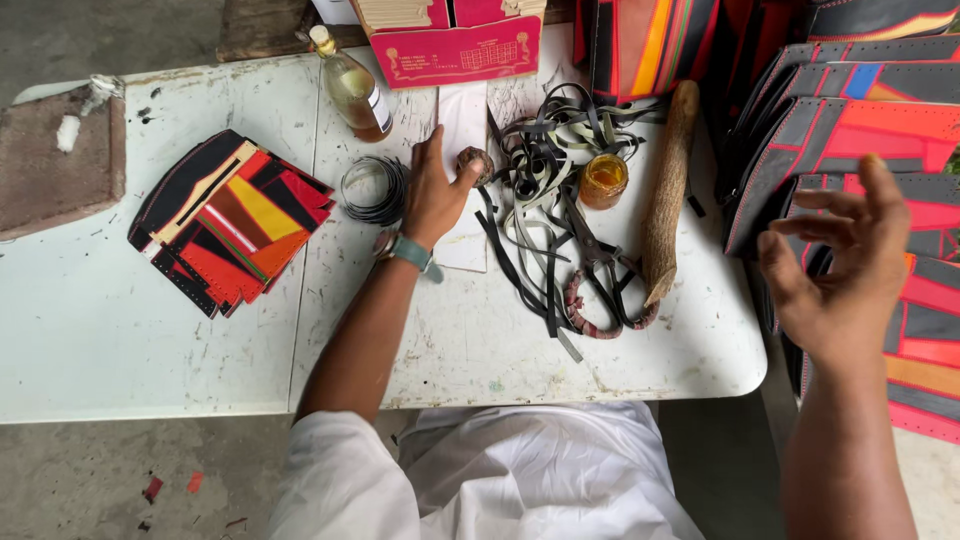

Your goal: The person applies glue from a jar onto red leather pieces using a small applicator, then folds and presses the leather panels together by hand. They set finished panels aside with a stack of similar colorful leather goods and handle loose leather straps on the table.

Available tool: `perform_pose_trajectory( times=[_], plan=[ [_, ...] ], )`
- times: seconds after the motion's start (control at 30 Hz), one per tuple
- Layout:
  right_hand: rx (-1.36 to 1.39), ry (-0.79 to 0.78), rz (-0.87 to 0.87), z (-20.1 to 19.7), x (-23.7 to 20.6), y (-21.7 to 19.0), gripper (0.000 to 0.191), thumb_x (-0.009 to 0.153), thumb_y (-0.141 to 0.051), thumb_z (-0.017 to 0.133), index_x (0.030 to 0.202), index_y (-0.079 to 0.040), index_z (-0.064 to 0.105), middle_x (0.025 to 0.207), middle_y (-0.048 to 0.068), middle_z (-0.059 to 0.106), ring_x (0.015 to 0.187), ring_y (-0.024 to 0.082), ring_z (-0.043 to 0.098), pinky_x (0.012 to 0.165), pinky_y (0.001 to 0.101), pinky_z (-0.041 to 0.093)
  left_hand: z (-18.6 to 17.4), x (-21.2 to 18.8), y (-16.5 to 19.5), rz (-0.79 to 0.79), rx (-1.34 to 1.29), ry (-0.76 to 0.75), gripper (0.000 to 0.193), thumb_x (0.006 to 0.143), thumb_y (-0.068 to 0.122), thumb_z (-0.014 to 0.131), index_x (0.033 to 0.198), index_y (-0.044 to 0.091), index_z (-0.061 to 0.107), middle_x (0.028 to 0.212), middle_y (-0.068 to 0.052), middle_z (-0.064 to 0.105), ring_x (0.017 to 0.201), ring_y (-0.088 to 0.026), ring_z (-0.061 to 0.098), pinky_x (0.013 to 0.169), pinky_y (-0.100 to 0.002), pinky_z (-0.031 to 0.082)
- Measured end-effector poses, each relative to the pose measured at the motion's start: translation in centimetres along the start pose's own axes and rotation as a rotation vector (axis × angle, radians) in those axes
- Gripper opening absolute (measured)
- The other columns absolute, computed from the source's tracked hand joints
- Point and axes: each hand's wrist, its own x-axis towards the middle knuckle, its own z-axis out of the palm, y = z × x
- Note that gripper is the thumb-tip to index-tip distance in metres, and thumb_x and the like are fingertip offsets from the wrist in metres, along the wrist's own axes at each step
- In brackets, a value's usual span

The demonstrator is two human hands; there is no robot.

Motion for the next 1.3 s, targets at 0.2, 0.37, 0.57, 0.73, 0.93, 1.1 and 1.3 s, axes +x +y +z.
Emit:
perform_pose_trajectory(
  times=[0.2, 0.37, 0.57, 0.73, 0.93, 1.1, 1.3],
  plan=[
    [-0.003, -0.034, -0.026, 2.8, -0.5, -1.2, 0.075, 0.103, -0.002, 0.077, 0.162, -0.002, 0.031, 0.129, 0.019, 0.064, 0.106, 0.022, 0.072, 0.092, 0.0308, 0.059, 2.5, 0.8, 1.4, -0.169, -0.022, -0.136, 0.053, 0.087, 0.038, 0.077, 0.128, 0.004, 0.066, 0.117, -0.018, 0.067, 0.109, -0.036, 0.066, 0.096, -0.045, 0.053],
    [0.014, -0.057, 0.034, 3.7, -0.8, -2.5, 0.074, 0.103, -0.006, 0.078, 0.161, -0.002, 0.033, 0.127, 0.018, 0.065, 0.106, 0.022, 0.072, 0.085, 0.0295, 0.059, 4.8, -2.4, 4.7, -0.202, -0.089, -0.097, 0.053, 0.089, 0.042, 0.075, 0.124, 0.003, 0.066, 0.114, -0.015, 0.068, 0.105, -0.032, 0.067, 0.091, -0.044, 0.055],
    [-0.035, -0.088, -0.071, 3.7, -0.5, -3.8, 0.081, 0.099, -0.003, 0.078, 0.165, -0.005, 0.032, 0.129, 0.019, 0.064, 0.109, 0.023, 0.072, 0.094, 0.0318, 0.058, 3.1, -4.8, 4.6, -0.092, -0.004, -0.198, 0.078, 0.097, 0.046, 0.073, 0.151, -0.001, 0.044, 0.131, -0.022, 0.053, 0.113, -0.037, 0.061, 0.091, -0.047, 0.052],
    [-0.015, -0.224, -0.078, 7.7, 1.1, -6.8, 0.089, 0.087, 0.001, 0.076, 0.163, -0.007, 0.029, 0.132, 0.017, 0.067, 0.108, 0.026, 0.071, 0.096, 0.0375, 0.057, -3.5, -3.7, 0.0, -0.022, 0.231, -0.283, 0.07, 0.093, 0.044, 0.072, 0.153, 0.013, 0.052, 0.145, -0.02, 0.05, 0.122, -0.038, 0.06, 0.099, -0.045, 0.053],
    [0.056, -0.409, -0.003, 13.2, 1.3, -10.0, 0.089, 0.084, -0.003, 0.075, 0.16, -0.008, 0.029, 0.128, 0.017, 0.068, 0.103, 0.025, 0.073, 0.093, 0.0383, 0.058, -3.4, -4.4, 0.4, 0.054, 0.292, -0.456, 0.093, 0.074, 0.05, 0.083, 0.146, 0.003, 0.048, 0.147, -0.019, 0.045, 0.126, -0.041, 0.054, 0.106, -0.048, 0.044],
    [-0.195, -0.517, 0.06, 16.6, -1.8, -9.8, 0.093, 0.079, -0.017, 0.079, 0.157, -0.015, 0.029, 0.109, 0.019, 0.071, 0.091, 0.034, 0.073, 0.081, 0.0428, 0.059, -1.9, -6.9, 0.9, -0.06, 0.193, -0.377, 0.094, 0.078, 0.045, 0.08, 0.149, -0.002, 0.042, 0.156, -0.026, 0.032, 0.135, -0.046, 0.043, 0.11, -0.049, 0.038],
    [-0.392, -0.53, -0.026, 21.3, -3.0, -5.0, 0.087, 0.088, -0.006, 0.06, 0.166, -0.017, 0.024, 0.102, 0.023, 0.069, 0.079, 0.043, 0.069, 0.069, 0.0515, 0.056, 0.6, -8.9, 2.1, -0.13, 0.164, -0.179, 0.082, 0.081, 0.036, 0.075, 0.148, 0.0, 0.047, 0.156, -0.028, 0.035, 0.139, -0.046, 0.041, 0.116, -0.049, 0.035]
  ],
)
